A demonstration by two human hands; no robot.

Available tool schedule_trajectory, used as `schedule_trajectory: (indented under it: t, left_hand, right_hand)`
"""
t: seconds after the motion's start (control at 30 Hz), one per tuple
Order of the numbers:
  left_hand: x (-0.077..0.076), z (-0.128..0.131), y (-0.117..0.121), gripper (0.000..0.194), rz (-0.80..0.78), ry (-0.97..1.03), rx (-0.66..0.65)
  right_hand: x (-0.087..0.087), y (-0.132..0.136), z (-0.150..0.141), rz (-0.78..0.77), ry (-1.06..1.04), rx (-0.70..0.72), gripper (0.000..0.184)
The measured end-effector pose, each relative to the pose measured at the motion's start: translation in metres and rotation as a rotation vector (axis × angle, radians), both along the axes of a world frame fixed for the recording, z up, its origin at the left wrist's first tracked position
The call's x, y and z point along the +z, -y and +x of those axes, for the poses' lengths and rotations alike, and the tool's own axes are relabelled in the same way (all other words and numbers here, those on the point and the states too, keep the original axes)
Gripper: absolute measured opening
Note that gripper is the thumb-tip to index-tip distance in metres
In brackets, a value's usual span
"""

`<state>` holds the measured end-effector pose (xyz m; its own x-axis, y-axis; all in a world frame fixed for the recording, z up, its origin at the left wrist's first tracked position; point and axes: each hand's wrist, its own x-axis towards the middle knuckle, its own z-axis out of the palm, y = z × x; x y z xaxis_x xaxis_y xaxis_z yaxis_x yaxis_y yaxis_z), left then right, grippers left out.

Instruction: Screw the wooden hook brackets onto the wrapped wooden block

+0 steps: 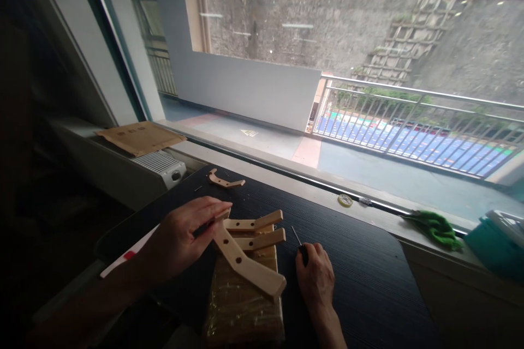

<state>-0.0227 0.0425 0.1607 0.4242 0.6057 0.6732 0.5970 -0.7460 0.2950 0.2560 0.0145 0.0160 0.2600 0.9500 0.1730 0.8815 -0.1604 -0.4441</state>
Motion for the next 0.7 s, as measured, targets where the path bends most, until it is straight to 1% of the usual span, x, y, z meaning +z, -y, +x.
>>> schedule_trajectory:
  t: [0.1,0.27,0.4,0.5,0.57,0.67,0.7]
  left_hand:
    - [-0.013,-0.002,0.010,0.030,0.004,-0.036,0.022]
    - [-0.025,-0.003,0.029,0.036,-0.029,-0.046,-0.013]
    - [-0.034,-0.009,0.036,0.036,-0.124,-0.035,0.028]
    - [-0.038,-0.016,0.036,0.034,-0.194,-0.037,0.064]
    - [-0.039,-0.019,0.035,0.030,-0.207,-0.015,0.083]
    - [-0.042,-0.016,0.035,0.025,-0.218,0.041,0.109]
    - [-0.044,-0.015,0.036,0.025,-0.230,0.055,0.112]
  right_hand:
    - [0.005,0.005,0.007,-0.033,-0.014,0.022,0.028]
    - [0.011,0.015,0.021,-0.076,-0.053,0.044,0.028]
    - [0.017,0.024,0.028,-0.061,-0.108,0.016,0.036]
    - [0.032,0.038,0.023,-0.017,-0.307,-0.009,0.044]
    - [0.047,0.051,0.012,0.029,-0.487,-0.019,0.049]
    - [0.067,0.065,-0.012,0.017,-0.715,0.060,0.054]
    - [0.071,0.068,-0.019,0.021,-0.775,0.115,0.054]
